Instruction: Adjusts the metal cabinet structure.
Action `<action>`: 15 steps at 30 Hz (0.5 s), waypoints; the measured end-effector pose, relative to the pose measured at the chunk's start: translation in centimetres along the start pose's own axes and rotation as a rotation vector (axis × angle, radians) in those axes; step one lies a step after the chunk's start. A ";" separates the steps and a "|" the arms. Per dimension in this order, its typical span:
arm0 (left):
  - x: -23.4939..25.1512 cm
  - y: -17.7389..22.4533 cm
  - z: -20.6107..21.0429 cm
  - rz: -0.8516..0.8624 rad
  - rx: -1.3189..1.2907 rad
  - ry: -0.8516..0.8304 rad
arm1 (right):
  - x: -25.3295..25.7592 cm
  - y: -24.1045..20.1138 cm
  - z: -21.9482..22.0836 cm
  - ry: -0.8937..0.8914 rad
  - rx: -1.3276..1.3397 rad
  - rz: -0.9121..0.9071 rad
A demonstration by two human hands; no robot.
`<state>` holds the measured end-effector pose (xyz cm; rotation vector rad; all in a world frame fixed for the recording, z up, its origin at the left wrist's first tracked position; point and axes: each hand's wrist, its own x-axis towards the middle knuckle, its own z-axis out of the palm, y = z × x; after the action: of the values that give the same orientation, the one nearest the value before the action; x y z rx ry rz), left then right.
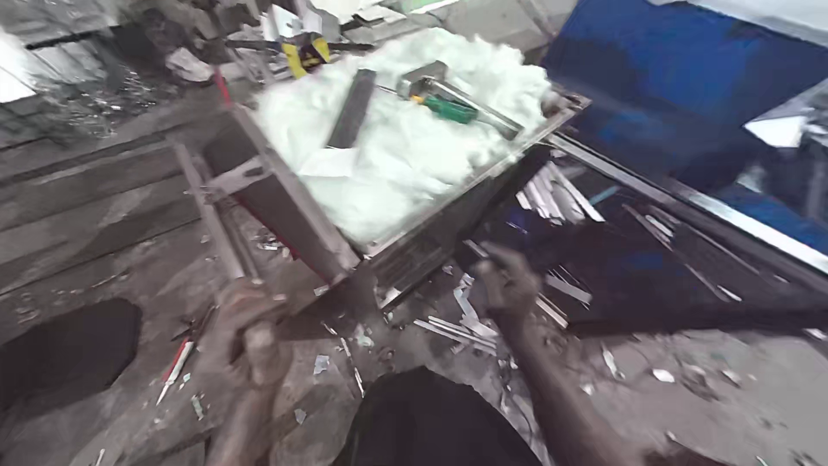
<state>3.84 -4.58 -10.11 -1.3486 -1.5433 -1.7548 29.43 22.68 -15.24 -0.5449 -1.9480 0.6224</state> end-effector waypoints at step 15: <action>-2.1 -3.3 -2.3 -0.274 -0.014 0.120 | -13.5 15.1 -29.2 0.539 0.089 0.923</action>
<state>1.12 -6.36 -13.35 -1.0559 -1.7159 -1.9717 63.05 31.58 -22.56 -1.4136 -1.0864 0.9872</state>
